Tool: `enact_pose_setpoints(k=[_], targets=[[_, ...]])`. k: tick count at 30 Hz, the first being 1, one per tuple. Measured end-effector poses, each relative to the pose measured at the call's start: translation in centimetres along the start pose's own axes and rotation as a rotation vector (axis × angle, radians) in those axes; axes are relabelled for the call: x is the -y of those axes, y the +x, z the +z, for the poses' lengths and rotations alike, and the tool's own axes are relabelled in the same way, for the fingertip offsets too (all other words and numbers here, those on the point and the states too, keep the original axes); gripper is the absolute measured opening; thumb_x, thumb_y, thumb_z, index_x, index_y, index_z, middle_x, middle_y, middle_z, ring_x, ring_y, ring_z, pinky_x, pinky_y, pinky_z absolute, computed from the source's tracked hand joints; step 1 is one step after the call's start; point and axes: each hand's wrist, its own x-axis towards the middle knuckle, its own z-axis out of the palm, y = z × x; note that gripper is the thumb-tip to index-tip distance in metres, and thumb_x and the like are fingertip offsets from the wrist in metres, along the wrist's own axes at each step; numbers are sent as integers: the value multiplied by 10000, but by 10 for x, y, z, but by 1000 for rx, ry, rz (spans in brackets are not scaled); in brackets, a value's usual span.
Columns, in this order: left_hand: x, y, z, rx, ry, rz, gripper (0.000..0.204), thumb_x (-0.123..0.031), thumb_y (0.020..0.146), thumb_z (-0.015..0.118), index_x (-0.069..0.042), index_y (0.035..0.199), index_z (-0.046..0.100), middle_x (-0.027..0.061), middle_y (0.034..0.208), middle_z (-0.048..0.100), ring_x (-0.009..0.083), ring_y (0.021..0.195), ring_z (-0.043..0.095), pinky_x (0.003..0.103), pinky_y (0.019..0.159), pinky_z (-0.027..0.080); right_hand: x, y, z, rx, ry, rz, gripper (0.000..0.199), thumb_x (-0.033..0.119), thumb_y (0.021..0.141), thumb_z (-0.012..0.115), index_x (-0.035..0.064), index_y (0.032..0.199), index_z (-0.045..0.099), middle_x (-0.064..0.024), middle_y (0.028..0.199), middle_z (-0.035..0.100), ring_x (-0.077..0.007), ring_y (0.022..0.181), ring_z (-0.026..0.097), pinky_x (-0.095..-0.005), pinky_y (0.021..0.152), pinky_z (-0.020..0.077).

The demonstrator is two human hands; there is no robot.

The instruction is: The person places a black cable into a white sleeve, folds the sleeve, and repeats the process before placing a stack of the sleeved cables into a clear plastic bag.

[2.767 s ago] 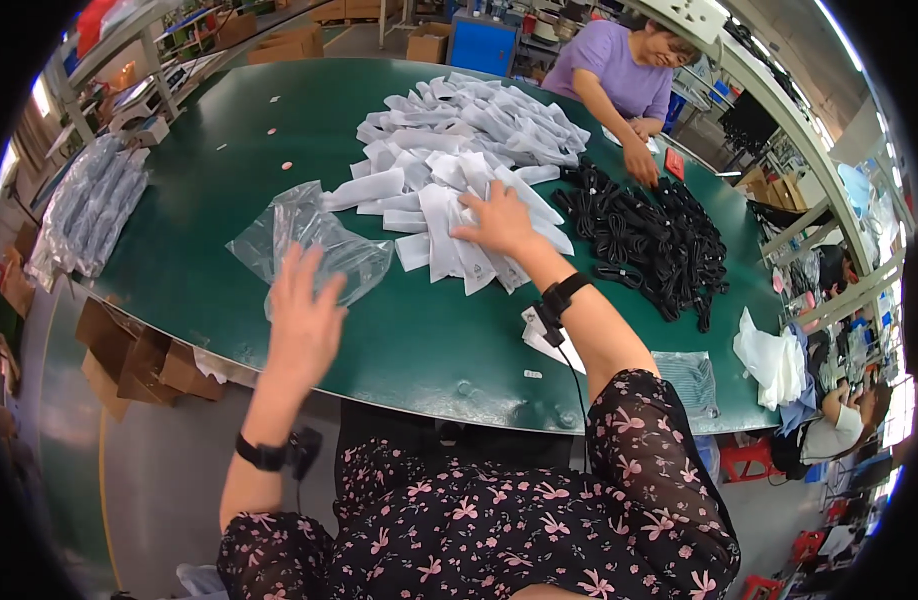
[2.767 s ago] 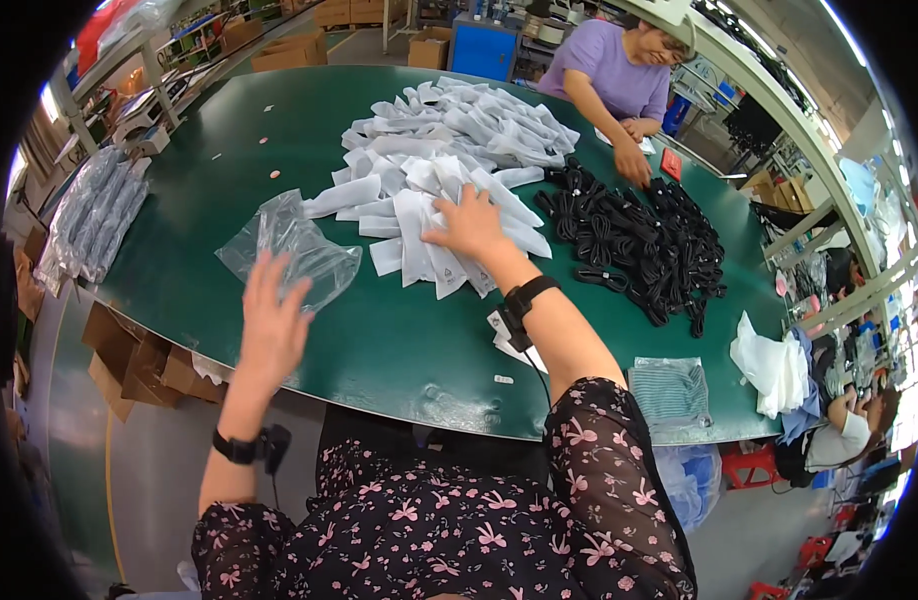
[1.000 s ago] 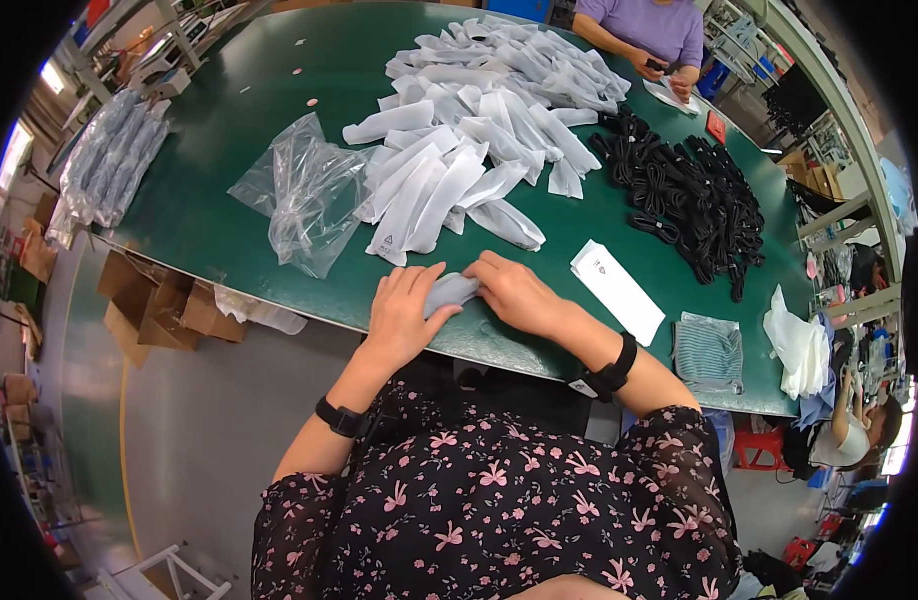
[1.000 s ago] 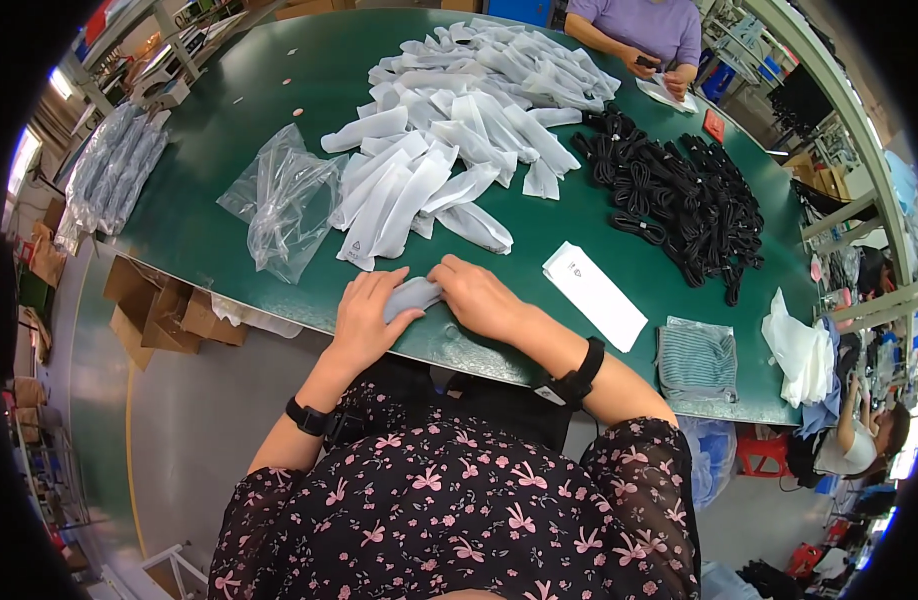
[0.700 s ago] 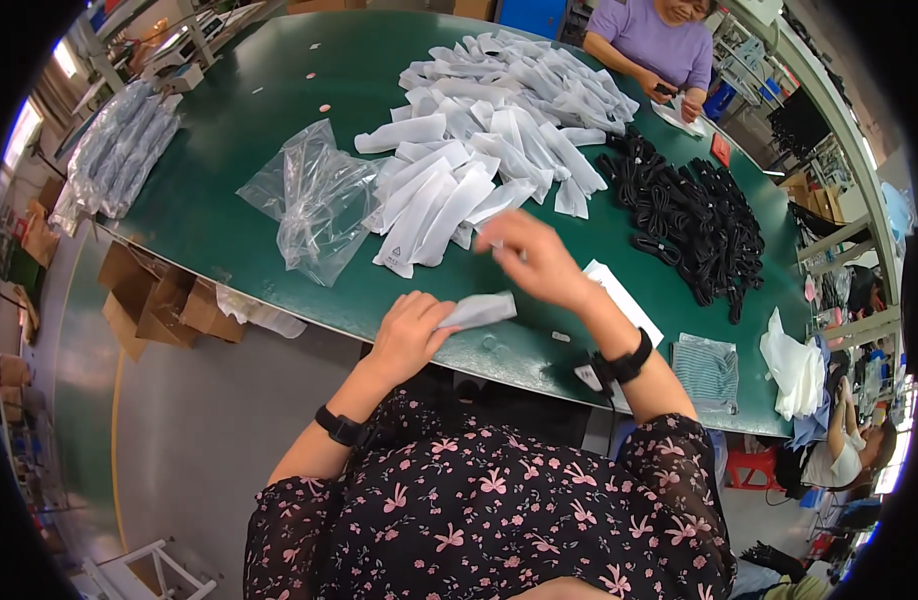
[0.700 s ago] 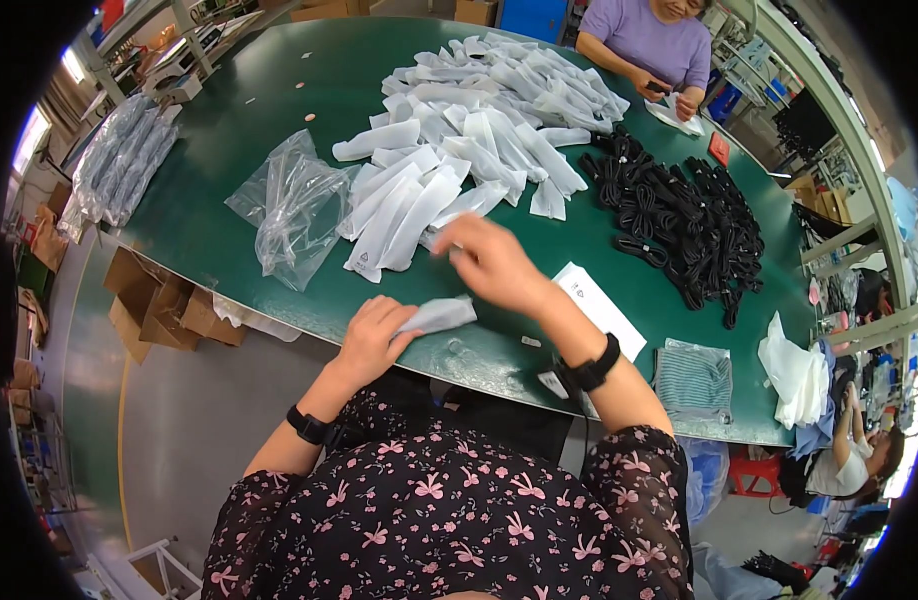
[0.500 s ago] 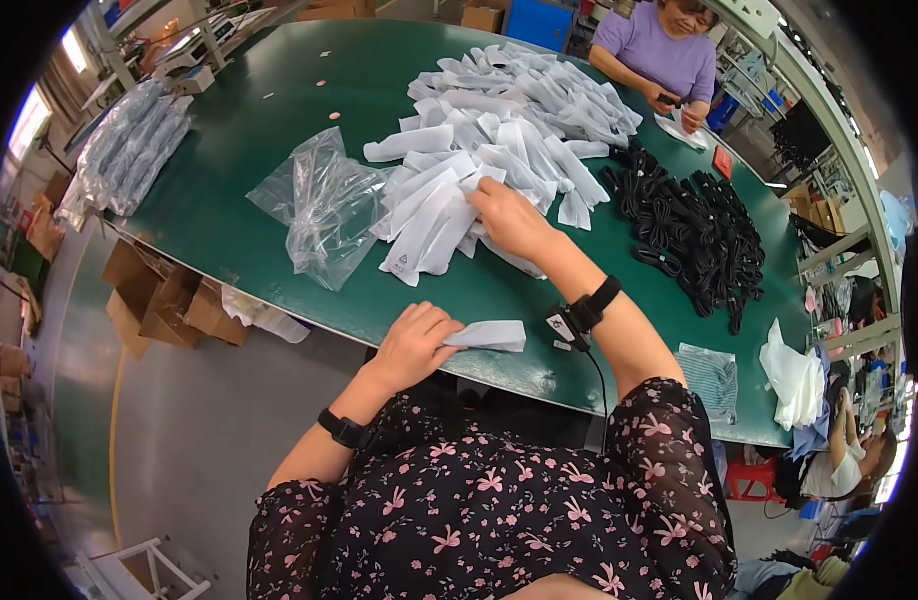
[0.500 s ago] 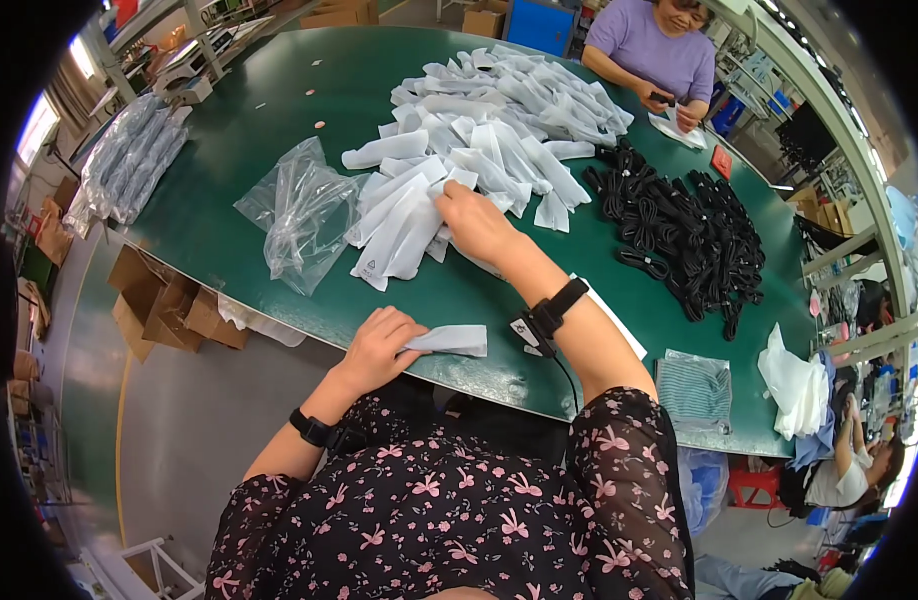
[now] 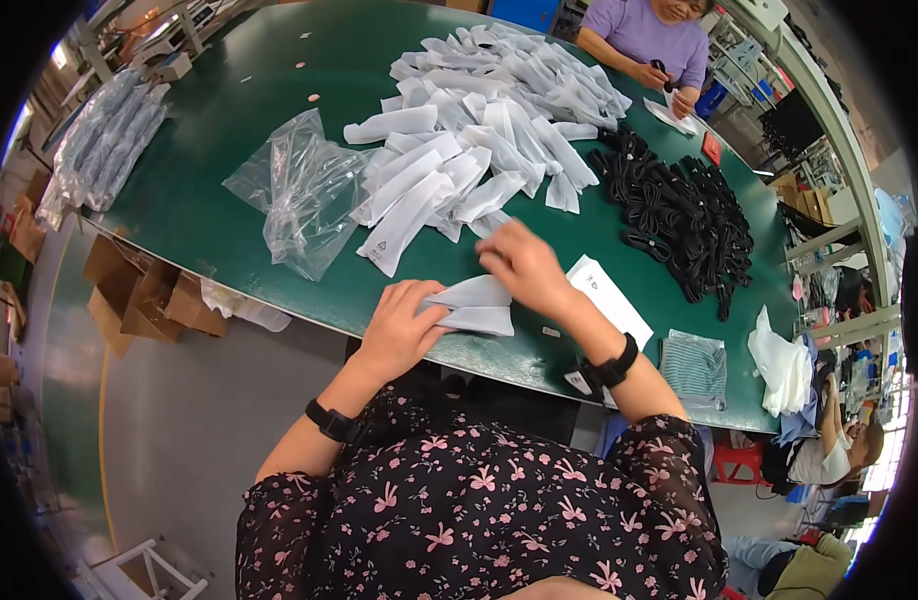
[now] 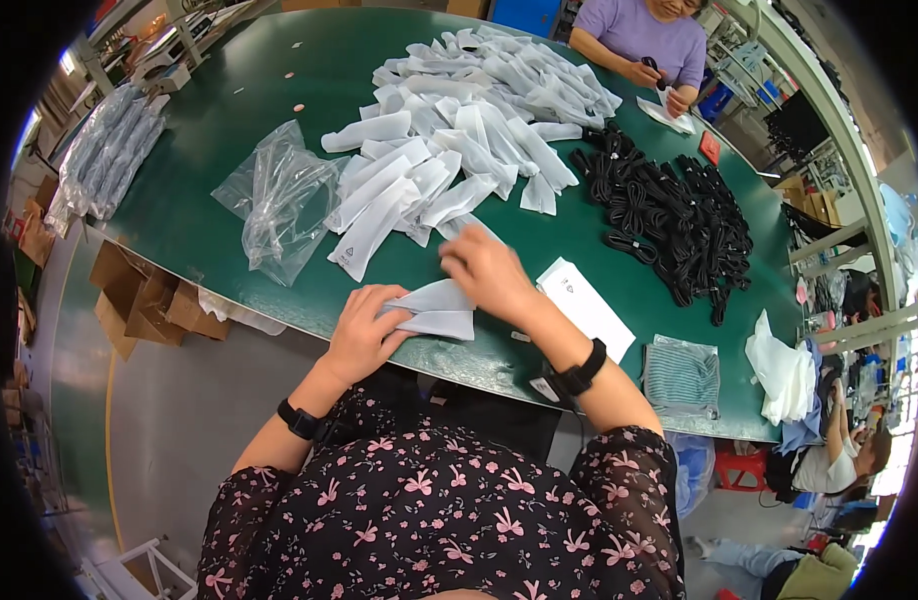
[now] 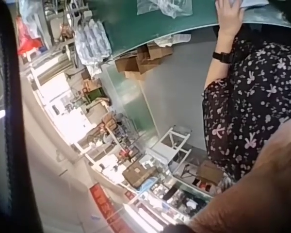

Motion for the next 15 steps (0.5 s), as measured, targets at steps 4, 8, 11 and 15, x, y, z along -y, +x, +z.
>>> enact_pose_setpoints(k=[4, 8, 11, 15], targets=[[-8, 2, -1, 42, -86, -41, 383, -156, 669, 810, -56, 1007, 657, 122, 1096, 589, 310, 998, 558, 407, 874, 449, -36, 48, -15, -251, -309, 61, 233, 5, 813, 586, 35, 1041, 629, -159, 1128, 587, -390, 880, 612, -450, 729, 504], [-8, 3, -3, 43, -153, -83, 412, -173, 672, 819, -44, 1021, 643, 123, 1097, 580, 306, 978, 555, 387, 841, 458, -90, 61, -7, -178, -392, -10, 227, 11, 787, 610, 36, 1010, 644, -159, 1067, 604, -399, 865, 629, -467, 742, 519], [-7, 0, -2, 105, -143, -77, 440, -190, 666, 828, -42, 1034, 638, 121, 1104, 574, 306, 991, 547, 375, 825, 463, -104, 51, -11, -186, -304, -17, 204, 15, 791, 625, 20, 994, 634, -175, 1002, 606, -397, 837, 621, -450, 722, 511], [-10, -4, -7, 138, -130, -128, 469, -225, 646, 840, -48, 1035, 649, 143, 1200, 554, 341, 1096, 519, 420, 898, 446, -46, 31, -28, -123, -106, 169, 145, 48, 813, 648, -11, 937, 599, -186, 896, 604, -348, 771, 604, -405, 679, 488]])
